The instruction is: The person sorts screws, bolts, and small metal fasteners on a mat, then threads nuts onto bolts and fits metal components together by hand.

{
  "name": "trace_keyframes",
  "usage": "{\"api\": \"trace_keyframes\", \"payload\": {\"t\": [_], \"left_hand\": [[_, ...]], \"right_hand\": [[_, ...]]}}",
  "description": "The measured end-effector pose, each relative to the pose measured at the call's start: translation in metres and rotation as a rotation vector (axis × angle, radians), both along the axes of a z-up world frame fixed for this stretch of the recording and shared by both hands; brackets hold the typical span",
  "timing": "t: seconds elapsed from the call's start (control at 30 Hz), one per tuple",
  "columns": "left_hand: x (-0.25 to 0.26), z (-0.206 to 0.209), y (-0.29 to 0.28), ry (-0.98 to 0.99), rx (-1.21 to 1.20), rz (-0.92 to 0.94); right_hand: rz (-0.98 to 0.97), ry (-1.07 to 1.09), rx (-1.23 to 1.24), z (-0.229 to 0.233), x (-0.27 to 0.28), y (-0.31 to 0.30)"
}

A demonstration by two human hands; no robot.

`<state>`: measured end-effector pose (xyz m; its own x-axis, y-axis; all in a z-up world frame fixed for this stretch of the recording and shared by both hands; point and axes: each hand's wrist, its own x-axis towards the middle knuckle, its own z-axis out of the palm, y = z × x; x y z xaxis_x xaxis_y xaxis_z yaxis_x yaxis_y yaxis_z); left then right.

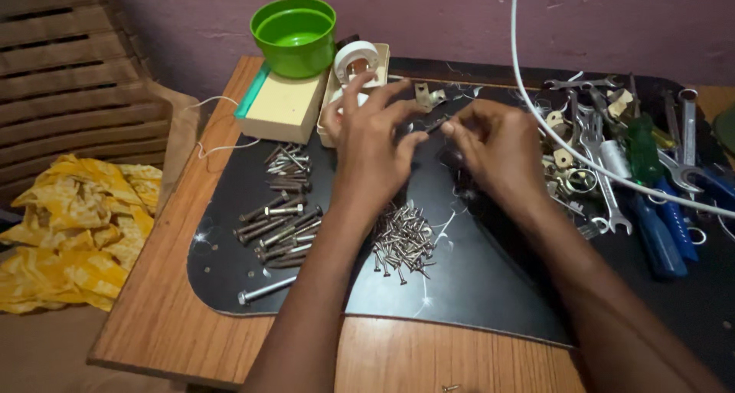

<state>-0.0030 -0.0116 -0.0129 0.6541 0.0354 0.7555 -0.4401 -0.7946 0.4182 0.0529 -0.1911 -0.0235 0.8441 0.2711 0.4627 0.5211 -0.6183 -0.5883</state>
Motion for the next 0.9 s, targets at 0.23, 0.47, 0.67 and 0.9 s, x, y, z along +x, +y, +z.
{"api": "trace_keyframes", "payload": {"t": [0.23,0.47,0.67,0.9], "left_hand": [[-0.004,0.007,-0.004,0.052,-0.207,-0.248],[-0.004,0.009,-0.002,-0.031,-0.242,-0.330],[-0.007,0.011,-0.003,-0.004,-0.203,-0.280],[-0.003,0.009,0.007,-0.095,-0.174,-0.128]], "right_hand": [[0.357,0.388,0.609,-0.001,0.000,-0.002],[0.293,0.372,0.553,0.011,-0.012,0.003],[0.335,0.430,0.538,0.007,-0.007,0.000],[0.302,0.513,0.467,0.003,0.007,-0.010]]}}
